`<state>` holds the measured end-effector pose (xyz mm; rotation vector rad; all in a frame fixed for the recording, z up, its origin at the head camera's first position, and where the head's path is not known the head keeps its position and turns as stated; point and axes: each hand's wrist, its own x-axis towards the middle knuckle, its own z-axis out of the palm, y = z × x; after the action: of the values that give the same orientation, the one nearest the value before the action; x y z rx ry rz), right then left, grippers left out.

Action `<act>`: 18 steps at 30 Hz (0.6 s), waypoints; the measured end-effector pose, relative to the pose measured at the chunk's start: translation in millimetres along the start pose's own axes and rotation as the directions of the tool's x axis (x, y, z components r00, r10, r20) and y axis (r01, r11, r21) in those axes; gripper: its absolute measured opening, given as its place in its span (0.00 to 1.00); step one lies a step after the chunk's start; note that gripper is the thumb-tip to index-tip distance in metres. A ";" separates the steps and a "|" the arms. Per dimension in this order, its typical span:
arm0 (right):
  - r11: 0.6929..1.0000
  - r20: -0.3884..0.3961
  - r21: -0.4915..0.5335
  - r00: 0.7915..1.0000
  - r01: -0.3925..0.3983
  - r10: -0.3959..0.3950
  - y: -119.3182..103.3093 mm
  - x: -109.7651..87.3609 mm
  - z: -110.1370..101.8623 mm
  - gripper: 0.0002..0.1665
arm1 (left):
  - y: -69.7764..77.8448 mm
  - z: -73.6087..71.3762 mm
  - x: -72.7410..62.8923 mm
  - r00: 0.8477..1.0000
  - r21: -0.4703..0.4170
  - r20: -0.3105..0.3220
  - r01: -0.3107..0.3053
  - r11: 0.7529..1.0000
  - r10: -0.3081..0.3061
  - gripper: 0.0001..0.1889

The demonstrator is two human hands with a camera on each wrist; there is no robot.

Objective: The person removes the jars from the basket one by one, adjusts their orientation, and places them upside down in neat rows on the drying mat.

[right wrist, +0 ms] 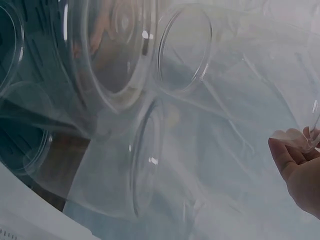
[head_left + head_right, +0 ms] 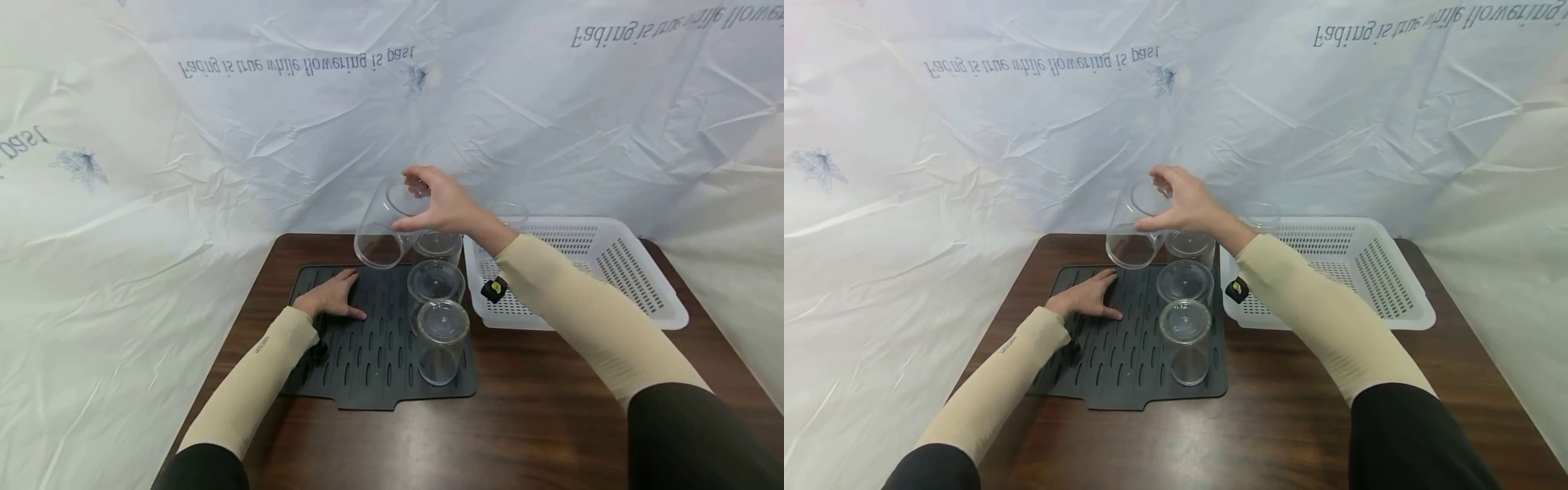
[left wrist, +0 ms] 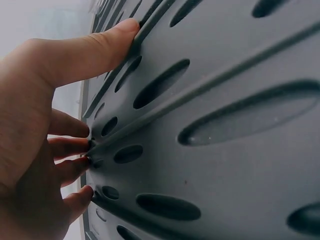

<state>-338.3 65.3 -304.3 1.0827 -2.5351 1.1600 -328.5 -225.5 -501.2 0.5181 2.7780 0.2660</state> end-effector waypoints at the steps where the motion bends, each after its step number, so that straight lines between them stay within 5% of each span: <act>1: 1.000 0.014 -0.008 1.000 -0.005 0.005 0.1 1.3 1.8 0.56 | -0.5 0.1 0.2 1.000 0.000 0.000 -0.002 1.000 0.002 0.59; 18: 0.981 0.166 -0.192 0.984 -0.037 0.070 10.8 11.9 30.4 0.63 | -0.6 0.5 2.8 0.999 -0.007 0.015 0.036 0.999 -0.036 0.61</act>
<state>-349.5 41.9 -326.9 1.1175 -2.7538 0.8482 -331.0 -224.9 -502.5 0.4654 2.7684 0.2632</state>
